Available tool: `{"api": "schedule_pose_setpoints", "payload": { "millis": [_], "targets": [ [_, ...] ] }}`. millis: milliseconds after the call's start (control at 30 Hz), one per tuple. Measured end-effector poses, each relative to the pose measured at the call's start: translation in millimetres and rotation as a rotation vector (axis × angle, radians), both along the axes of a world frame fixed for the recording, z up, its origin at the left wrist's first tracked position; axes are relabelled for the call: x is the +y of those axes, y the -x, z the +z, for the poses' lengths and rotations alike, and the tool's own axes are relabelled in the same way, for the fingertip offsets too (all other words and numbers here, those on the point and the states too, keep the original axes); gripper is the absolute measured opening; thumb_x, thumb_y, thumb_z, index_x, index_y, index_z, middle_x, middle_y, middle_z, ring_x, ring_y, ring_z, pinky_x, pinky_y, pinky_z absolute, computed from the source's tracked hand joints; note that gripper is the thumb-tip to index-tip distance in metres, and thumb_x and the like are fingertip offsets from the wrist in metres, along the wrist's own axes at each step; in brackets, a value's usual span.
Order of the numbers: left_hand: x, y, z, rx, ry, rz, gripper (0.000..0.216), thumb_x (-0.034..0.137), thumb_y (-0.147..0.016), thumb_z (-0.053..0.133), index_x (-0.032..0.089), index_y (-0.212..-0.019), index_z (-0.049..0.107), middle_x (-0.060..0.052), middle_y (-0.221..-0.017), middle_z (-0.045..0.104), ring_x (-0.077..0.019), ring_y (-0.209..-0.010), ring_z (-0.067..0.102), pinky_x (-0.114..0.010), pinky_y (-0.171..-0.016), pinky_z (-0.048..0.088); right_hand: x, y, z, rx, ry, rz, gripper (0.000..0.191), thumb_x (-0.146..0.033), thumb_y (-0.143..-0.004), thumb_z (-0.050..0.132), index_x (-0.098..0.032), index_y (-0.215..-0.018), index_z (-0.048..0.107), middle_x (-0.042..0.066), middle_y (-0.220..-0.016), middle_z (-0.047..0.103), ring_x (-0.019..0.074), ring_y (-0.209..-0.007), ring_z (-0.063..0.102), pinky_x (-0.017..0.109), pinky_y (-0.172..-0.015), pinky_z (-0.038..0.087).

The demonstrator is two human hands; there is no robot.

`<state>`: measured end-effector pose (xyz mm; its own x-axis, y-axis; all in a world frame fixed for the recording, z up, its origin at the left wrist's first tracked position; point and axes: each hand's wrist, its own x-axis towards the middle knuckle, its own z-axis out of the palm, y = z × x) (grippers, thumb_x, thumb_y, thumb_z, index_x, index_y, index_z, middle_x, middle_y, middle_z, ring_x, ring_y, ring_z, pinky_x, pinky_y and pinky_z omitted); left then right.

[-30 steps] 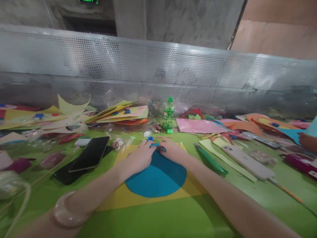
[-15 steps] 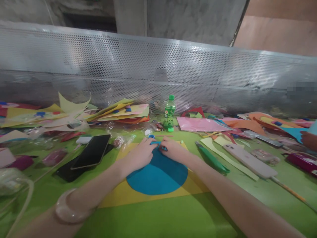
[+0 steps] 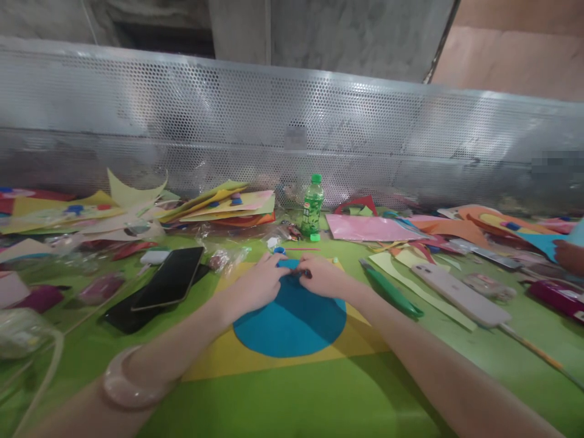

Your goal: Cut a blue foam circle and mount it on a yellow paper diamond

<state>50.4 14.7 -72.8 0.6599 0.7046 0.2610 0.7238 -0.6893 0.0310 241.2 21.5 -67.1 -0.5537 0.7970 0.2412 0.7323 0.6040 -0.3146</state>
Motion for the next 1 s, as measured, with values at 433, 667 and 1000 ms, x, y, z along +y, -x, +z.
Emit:
{"api": "schedule_pose_setpoints", "payload": {
  "millis": [433, 667, 1000],
  "targets": [
    [-5, 0, 8.6, 0.051, -0.046, 0.071, 0.041, 0.007, -0.078, 0.036, 0.02, -0.104, 0.066, -0.007, -0.129, 0.047, -0.0257, -0.112, 0.042, -0.039, -0.093, 0.036, -8, 2, 2.9, -0.124, -0.039, 0.037, 0.032, -0.01, -0.076, 0.042, -0.016, -0.094, 0.068, 0.007, -0.09, 0.054, 0.0135, -0.074, 0.049, 0.024, -0.067, 0.035],
    [-7, -2, 7.1, 0.048, -0.039, 0.044, 0.04, 0.007, -0.08, 0.034, 0.018, -0.099, 0.066, -0.007, -0.127, 0.048, -0.0251, -0.116, 0.04, -0.038, -0.095, 0.035, -9, 3, 3.9, -0.141, -0.059, -0.016, 0.028, -0.011, -0.076, 0.042, -0.015, -0.087, 0.067, 0.006, -0.086, 0.052, 0.0129, -0.069, 0.047, 0.025, -0.062, 0.033],
    [-14, -8, 11.0, 0.105, -0.061, 0.04, 0.036, 0.009, -0.08, 0.035, 0.013, -0.098, 0.066, -0.011, -0.124, 0.051, -0.0261, -0.115, 0.04, -0.039, -0.096, 0.033, -14, 6, 7.7, -0.327, -0.073, 0.007, 0.022, -0.014, -0.078, 0.041, -0.014, -0.08, 0.063, 0.009, -0.089, 0.053, 0.015, -0.069, 0.049, 0.027, -0.064, 0.035]
  ]
}}
